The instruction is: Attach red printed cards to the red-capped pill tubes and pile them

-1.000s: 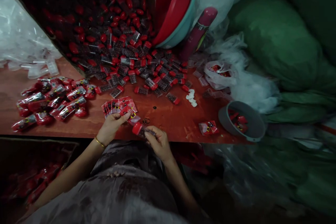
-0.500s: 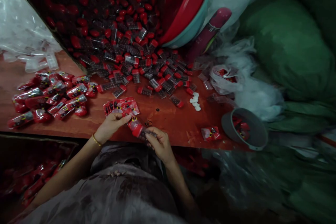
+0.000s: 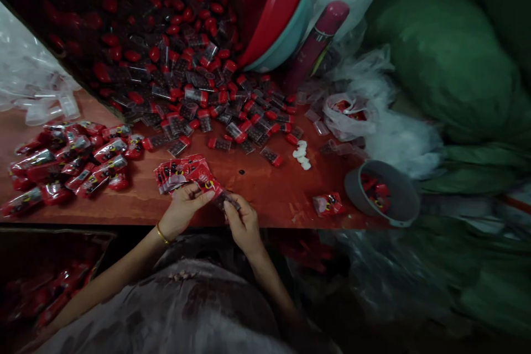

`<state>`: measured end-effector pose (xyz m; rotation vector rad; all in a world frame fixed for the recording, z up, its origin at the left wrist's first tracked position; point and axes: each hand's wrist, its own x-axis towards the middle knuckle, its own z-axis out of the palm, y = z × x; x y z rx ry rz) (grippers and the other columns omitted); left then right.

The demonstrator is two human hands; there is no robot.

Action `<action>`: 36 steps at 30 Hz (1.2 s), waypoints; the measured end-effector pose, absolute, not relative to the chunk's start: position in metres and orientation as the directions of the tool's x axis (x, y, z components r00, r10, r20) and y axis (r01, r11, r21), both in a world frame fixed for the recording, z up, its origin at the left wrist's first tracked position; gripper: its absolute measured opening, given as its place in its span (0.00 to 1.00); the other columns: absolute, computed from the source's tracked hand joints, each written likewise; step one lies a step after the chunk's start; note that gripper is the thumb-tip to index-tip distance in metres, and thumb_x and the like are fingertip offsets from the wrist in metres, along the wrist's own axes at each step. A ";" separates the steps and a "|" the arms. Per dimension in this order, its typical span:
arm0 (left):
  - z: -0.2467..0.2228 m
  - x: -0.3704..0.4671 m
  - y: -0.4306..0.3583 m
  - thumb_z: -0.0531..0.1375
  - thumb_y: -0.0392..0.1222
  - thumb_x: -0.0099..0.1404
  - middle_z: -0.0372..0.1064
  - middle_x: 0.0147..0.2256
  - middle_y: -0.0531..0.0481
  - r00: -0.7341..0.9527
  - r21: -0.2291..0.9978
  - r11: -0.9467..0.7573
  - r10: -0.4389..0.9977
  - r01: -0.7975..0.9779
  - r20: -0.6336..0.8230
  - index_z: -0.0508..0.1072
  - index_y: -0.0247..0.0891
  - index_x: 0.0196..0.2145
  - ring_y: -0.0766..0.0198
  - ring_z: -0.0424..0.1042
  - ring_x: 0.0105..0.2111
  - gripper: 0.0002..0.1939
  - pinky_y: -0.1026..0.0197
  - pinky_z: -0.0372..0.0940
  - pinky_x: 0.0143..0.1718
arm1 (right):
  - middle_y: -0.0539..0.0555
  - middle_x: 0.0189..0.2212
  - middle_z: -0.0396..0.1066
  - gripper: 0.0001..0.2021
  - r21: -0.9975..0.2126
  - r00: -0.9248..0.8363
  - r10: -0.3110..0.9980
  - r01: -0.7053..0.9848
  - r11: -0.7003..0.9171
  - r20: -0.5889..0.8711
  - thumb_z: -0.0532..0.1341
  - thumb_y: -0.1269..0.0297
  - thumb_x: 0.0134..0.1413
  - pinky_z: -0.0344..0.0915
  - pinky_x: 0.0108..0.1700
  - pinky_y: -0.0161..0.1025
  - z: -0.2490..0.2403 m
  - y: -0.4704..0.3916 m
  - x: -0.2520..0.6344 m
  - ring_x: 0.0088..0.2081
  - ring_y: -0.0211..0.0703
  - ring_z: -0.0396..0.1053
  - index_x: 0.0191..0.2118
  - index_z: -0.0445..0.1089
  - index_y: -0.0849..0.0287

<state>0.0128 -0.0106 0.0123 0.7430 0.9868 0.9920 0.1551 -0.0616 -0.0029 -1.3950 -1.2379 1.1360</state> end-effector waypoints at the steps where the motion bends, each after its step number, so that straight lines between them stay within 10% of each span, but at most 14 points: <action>1: 0.011 0.015 -0.012 0.70 0.46 0.43 0.74 0.27 0.52 0.210 0.854 0.387 0.920 -0.348 -0.331 0.76 0.35 0.26 0.67 0.69 0.27 0.15 0.64 0.64 0.34 | 0.45 0.20 0.58 0.12 -0.987 0.072 0.996 0.149 -0.061 -0.050 0.53 0.54 0.59 0.55 0.21 0.29 -0.004 -0.061 0.154 0.18 0.30 0.54 0.34 0.65 0.58; 10: 0.006 0.027 -0.013 0.68 0.50 0.48 0.74 0.27 0.51 0.239 0.811 0.407 0.912 -0.420 -0.334 0.77 0.35 0.28 0.67 0.69 0.27 0.15 0.64 0.64 0.34 | 0.44 0.19 0.58 0.13 -0.994 0.095 0.991 0.039 -0.103 -0.099 0.50 0.53 0.60 0.58 0.21 0.29 -0.007 -0.057 0.141 0.18 0.31 0.56 0.32 0.61 0.57; 18: 0.009 0.028 -0.005 0.70 0.48 0.42 0.74 0.25 0.50 0.192 0.838 0.382 0.923 -0.390 -0.332 0.75 0.35 0.23 0.65 0.71 0.28 0.15 0.63 0.65 0.36 | 0.56 0.32 0.71 0.11 -0.901 0.141 0.984 0.432 0.036 0.107 0.53 0.57 0.56 0.64 0.33 0.37 -0.015 -0.057 0.135 0.33 0.44 0.69 0.42 0.63 0.56; 24: 0.012 0.022 0.003 0.69 0.50 0.44 0.76 0.26 0.47 0.337 0.862 0.434 0.878 -0.263 -0.339 0.78 0.34 0.28 0.62 0.72 0.26 0.17 0.62 0.66 0.29 | 0.44 0.19 0.58 0.13 -0.996 0.034 0.996 0.043 -0.081 -0.080 0.47 0.52 0.61 0.57 0.21 0.30 -0.013 -0.058 0.129 0.18 0.33 0.56 0.34 0.60 0.55; 29: 0.014 0.028 0.001 0.66 0.52 0.49 0.77 0.30 0.45 0.238 0.854 0.374 0.923 -0.361 -0.303 0.78 0.34 0.30 0.61 0.74 0.31 0.17 0.61 0.67 0.38 | 0.48 0.24 0.63 0.13 -0.993 0.147 0.989 0.115 -0.030 -0.013 0.52 0.52 0.58 0.62 0.29 0.33 -0.008 -0.055 0.125 0.27 0.37 0.63 0.37 0.64 0.56; 36: 0.009 0.025 -0.005 0.64 0.55 0.51 0.73 0.22 0.51 0.361 0.803 0.486 0.858 -0.345 -0.364 0.76 0.37 0.38 0.68 0.67 0.16 0.21 0.65 0.62 0.19 | 0.43 0.20 0.56 0.15 -0.958 0.093 0.969 -0.201 -0.206 -0.228 0.52 0.48 0.57 0.53 0.18 0.29 -0.015 -0.049 0.118 0.18 0.31 0.53 0.35 0.61 0.55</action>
